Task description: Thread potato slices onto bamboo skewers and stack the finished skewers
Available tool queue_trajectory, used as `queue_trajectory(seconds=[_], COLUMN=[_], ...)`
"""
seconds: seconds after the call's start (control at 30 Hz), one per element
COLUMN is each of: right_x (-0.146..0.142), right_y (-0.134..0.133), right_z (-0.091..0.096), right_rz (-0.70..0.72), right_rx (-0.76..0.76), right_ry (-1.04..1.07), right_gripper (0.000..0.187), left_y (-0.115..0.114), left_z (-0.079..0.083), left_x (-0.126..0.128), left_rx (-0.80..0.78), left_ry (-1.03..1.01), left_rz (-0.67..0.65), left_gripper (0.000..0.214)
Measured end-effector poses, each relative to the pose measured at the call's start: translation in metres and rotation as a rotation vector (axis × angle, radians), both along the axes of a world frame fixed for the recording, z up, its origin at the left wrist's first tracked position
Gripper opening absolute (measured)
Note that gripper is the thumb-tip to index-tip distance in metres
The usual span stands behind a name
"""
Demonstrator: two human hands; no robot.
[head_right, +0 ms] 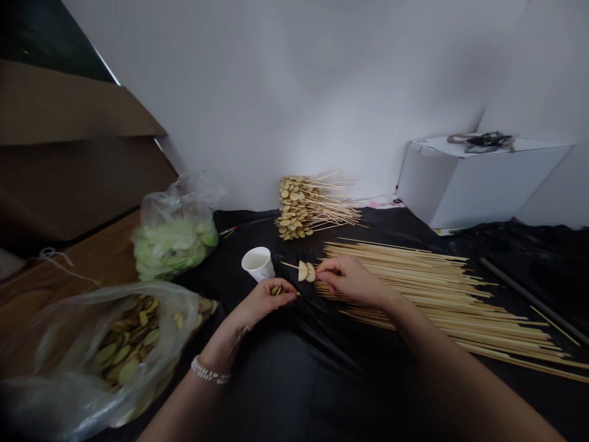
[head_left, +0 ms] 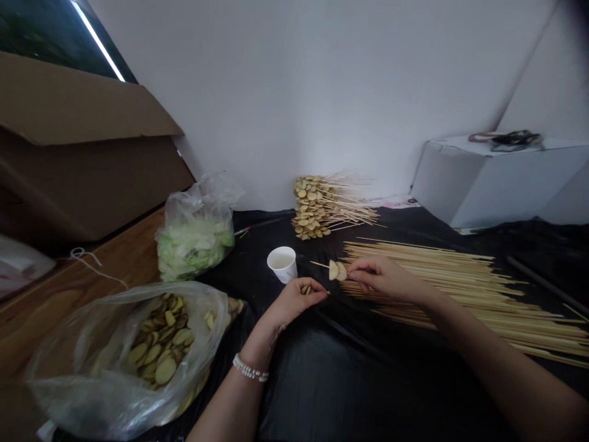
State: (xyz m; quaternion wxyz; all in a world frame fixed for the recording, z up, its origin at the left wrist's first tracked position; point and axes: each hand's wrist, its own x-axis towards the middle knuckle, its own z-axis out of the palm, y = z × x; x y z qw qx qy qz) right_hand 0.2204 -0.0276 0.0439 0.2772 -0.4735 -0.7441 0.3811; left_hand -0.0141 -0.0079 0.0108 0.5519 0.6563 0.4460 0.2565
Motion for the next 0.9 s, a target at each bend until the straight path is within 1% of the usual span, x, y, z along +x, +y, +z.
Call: queue_trajectory(seconds=[0.1, 0.2, 0.27, 0.37, 0.47, 0.53, 0.6, 0.73, 0.83, 0.9], right_x=[0.0, 0.0, 0.0, 0.0, -0.001, -0.001, -0.001, -0.001, 0.0, -0.001], right_y=[0.001, 0.001, 0.001, 0.002, 0.002, 0.002, 0.002, 0.002, 0.002, 0.001], right_z=[-0.001, -0.002, -0.002, -0.003, -0.005, -0.005, -0.006, -0.005, -0.003, -0.001], right_rz=[0.012, 0.009, 0.007, 0.004, 0.012, 0.013, 0.01, 0.012, -0.001, -0.013], right_rx=[-0.007, 0.013, 0.028, 0.028, 0.018, 0.006, -0.002, 0.005, 0.008, -0.003], right_ry=[0.012, 0.0, -0.012, -0.031, -0.031, -0.024, -0.022, -0.02, 0.003, 0.023], right_gripper=[0.025, 0.024, 0.025, 0.024, 0.025, 0.025, 0.026, 0.028, 0.029, 0.03], left_y=[-0.003, -0.007, -0.009, -0.01, -0.01, -0.008, -0.006, -0.003, -0.004, -0.005], left_z=[-0.002, -0.007, -0.008, -0.007, -0.005, -0.004, -0.003, 0.003, 0.008, 0.011], left_x=[0.0, 0.001, 0.002, 0.001, -0.001, -0.002, -0.002, -0.001, 0.0, 0.0], left_rx=[0.051, 0.148, 0.185, 0.201, 0.173, 0.137, 0.085, -0.069, -0.217, -0.324], left_ry=[0.088, 0.201, 0.255, 0.28, 0.256, 0.212, 0.154, 0.007, -0.218, -0.393], left_rz=[-0.081, -0.103, -0.114, -0.147, -0.169, -0.17, -0.144, 0.003, 0.075, 0.08], left_gripper=[0.029, 0.032, 0.034, 0.031, 0.029, 0.027, 0.027, 0.03, 0.029, 0.028])
